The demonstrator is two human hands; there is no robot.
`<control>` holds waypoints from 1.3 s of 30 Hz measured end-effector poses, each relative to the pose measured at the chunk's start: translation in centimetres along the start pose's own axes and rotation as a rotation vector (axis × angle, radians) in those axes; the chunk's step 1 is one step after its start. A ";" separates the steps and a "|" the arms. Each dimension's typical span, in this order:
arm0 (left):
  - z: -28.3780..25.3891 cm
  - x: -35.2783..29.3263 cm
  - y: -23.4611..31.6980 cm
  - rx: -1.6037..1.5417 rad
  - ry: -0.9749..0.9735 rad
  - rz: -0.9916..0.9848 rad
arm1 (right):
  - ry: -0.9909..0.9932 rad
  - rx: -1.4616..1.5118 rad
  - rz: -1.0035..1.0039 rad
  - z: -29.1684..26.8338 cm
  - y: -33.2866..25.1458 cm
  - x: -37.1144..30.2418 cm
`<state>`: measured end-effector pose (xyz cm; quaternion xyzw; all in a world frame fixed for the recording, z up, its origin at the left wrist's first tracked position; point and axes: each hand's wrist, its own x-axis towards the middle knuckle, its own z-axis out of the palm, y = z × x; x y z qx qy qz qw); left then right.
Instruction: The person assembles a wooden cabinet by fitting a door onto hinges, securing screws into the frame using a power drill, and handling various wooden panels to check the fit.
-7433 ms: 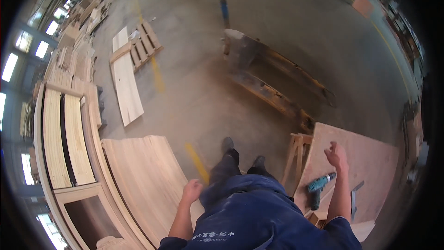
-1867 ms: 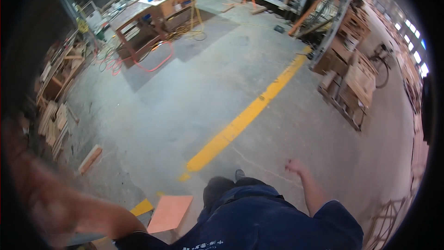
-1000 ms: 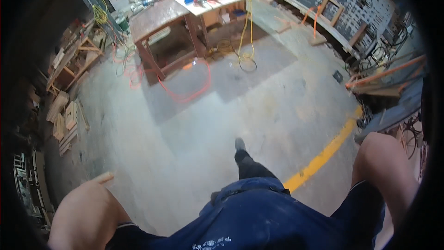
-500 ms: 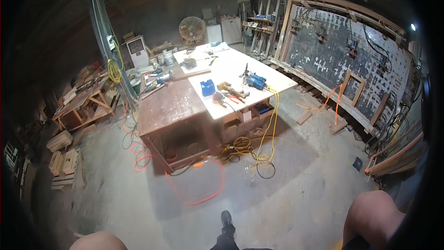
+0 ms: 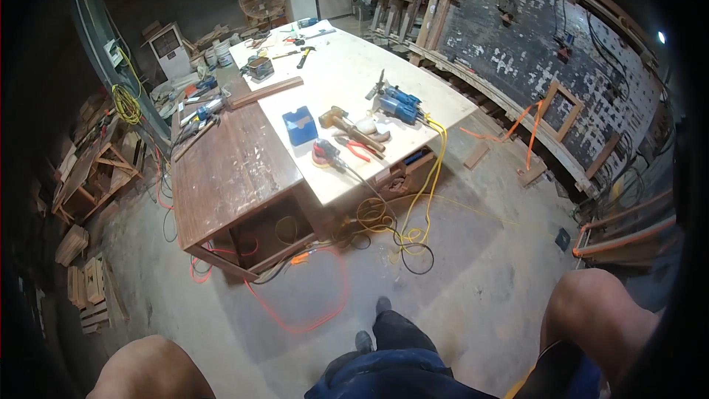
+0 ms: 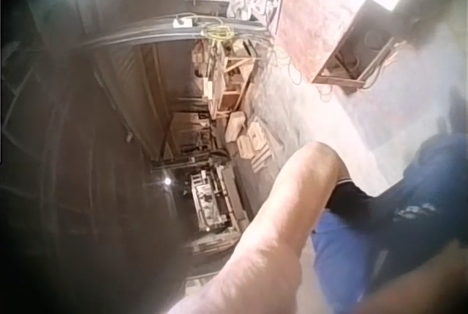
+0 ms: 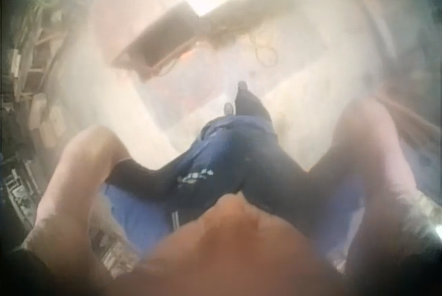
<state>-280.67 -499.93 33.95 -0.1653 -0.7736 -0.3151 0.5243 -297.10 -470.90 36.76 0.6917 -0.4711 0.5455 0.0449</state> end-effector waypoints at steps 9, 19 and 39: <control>1.9 5.6 -17.5 0.175 0.023 -0.057 | -0.040 0.135 -0.022 -3.2 22.3 7.4; -0.5 9.0 -33.7 0.310 0.090 -0.150 | -0.103 0.237 -0.044 -2.1 40.2 17.6; -10.1 -5.7 -77.9 -0.124 0.176 -1.085 | -0.057 0.298 0.841 16.8 71.1 26.3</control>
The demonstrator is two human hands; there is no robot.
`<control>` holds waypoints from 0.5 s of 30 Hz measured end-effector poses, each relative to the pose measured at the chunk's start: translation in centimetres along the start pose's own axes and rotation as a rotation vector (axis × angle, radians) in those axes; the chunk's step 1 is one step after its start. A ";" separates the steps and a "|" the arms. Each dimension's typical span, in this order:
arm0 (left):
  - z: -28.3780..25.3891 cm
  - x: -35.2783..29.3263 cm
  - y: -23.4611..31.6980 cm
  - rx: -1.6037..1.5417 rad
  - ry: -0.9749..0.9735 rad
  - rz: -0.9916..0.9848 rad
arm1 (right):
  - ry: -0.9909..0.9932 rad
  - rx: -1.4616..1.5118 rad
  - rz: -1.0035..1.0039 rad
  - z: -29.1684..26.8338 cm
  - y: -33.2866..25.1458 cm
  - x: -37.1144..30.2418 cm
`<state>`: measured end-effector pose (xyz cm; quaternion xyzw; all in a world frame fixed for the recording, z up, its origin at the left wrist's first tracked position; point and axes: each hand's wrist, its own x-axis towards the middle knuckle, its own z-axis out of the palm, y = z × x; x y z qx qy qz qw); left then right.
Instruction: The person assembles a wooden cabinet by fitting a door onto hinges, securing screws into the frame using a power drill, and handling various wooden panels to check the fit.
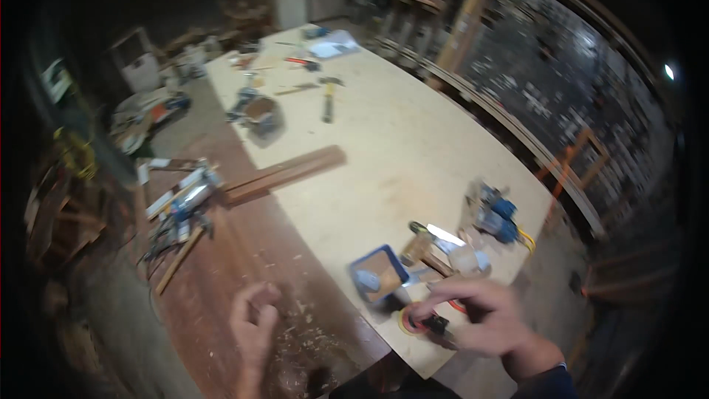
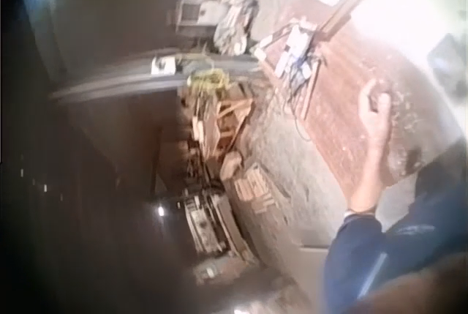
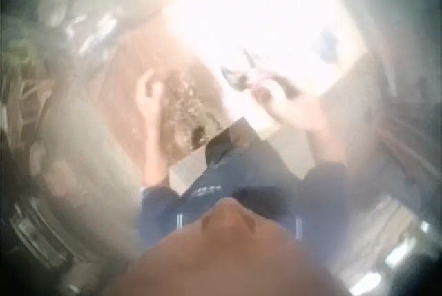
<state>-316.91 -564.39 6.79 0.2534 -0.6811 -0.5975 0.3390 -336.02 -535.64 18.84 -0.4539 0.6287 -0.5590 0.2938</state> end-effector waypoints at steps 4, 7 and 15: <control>3.1 -11.5 -15.1 -0.024 -0.201 -0.407 | -0.029 0.067 0.245 7.0 7.4 -2.4; 5.4 -19.0 -18.0 0.055 -0.477 -0.544 | -0.142 0.111 0.371 9.8 9.2 -5.9; 17.2 -23.3 -10.3 0.248 -1.093 -0.421 | 0.141 -0.130 0.301 4.6 10.2 -19.2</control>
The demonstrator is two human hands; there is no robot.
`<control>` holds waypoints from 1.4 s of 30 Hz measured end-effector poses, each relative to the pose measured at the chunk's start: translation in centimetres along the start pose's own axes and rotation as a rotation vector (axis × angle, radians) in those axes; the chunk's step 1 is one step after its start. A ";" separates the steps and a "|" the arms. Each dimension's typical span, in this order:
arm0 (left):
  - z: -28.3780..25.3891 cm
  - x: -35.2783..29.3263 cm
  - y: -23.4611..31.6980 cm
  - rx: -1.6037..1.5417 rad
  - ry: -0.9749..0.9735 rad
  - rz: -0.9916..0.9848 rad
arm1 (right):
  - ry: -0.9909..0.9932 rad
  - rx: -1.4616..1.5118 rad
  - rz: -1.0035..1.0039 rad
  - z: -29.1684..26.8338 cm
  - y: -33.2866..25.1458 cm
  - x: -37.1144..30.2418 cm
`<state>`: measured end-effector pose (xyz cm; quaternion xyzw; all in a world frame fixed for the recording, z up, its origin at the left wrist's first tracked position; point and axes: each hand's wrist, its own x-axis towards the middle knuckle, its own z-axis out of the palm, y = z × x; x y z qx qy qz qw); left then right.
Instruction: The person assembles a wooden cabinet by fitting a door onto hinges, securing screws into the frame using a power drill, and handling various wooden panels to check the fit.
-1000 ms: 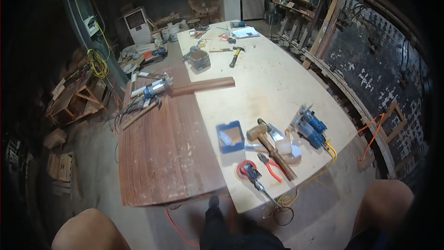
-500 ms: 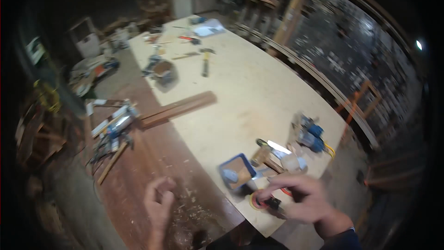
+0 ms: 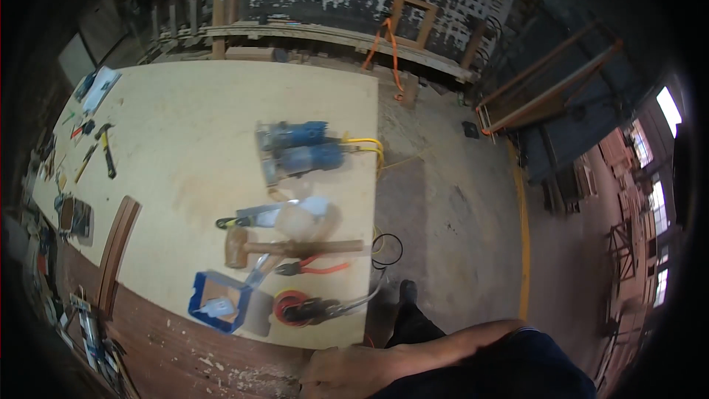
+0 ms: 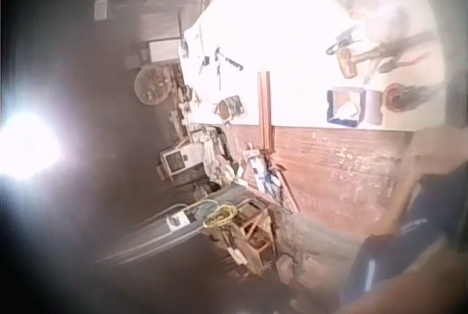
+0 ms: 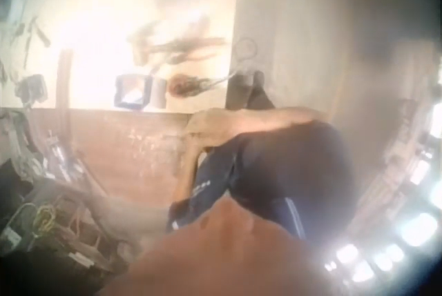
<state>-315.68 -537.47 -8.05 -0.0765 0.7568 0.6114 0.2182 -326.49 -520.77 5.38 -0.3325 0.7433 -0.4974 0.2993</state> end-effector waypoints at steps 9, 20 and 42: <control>25.3 12.9 11.6 0.229 -0.173 0.099 | 0.235 -0.245 0.166 -17.0 14.1 -26.7; 43.2 30.3 26.4 0.422 -0.323 0.338 | 0.660 0.034 0.532 -42.2 23.0 -40.1; 29.2 85.3 36.1 0.634 0.958 -0.348 | -0.215 0.117 1.533 -99.1 68.6 -23.7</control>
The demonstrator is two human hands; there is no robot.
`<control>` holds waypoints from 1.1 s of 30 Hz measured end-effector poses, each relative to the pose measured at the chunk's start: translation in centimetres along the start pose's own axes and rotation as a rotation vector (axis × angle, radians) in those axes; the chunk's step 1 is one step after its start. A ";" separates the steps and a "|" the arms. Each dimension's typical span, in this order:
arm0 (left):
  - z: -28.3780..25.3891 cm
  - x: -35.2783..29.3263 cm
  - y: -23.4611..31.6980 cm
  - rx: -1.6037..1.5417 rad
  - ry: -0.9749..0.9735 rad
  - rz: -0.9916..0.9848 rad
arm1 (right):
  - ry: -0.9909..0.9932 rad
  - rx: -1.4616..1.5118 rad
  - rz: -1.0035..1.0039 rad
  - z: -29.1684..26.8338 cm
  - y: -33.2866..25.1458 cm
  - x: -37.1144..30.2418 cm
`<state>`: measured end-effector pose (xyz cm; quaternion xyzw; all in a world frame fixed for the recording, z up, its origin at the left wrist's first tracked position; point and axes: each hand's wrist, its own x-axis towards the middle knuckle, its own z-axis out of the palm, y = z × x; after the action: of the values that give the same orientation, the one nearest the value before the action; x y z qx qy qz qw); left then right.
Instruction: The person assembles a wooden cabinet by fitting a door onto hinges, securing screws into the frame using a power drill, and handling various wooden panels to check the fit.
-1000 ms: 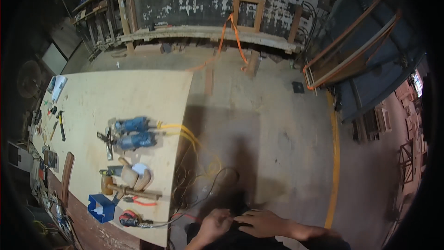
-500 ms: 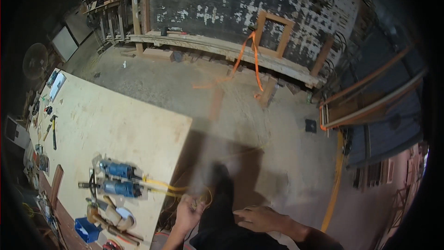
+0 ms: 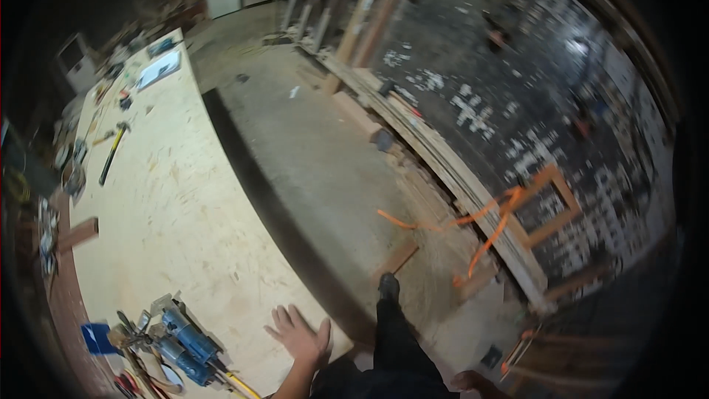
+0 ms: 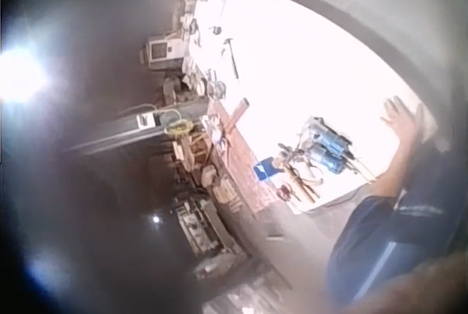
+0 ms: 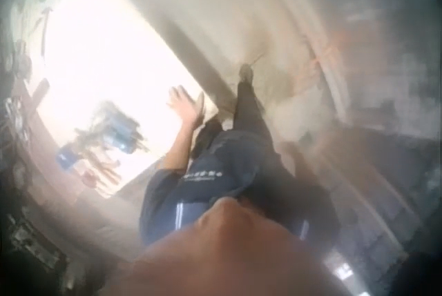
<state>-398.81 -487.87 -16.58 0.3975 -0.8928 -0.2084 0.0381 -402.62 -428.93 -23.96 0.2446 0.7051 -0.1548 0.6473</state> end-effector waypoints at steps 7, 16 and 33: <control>-0.7 0.7 1.8 0.022 -0.024 -0.112 | 0.239 -0.909 -0.339 -25.6 -33.4 5.4; 0.7 2.8 1.6 -0.048 -0.102 -0.244 | 0.698 -0.588 -1.305 -24.3 -89.2 -12.8; -4.2 6.9 4.3 -0.107 -0.497 -0.699 | -0.005 -1.353 -1.744 25.4 -123.6 -23.0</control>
<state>-405.51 -491.70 -11.68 0.6111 -0.6746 -0.3441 -0.2303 -447.72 -548.73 -16.24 -0.7419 0.5735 -0.1409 0.3177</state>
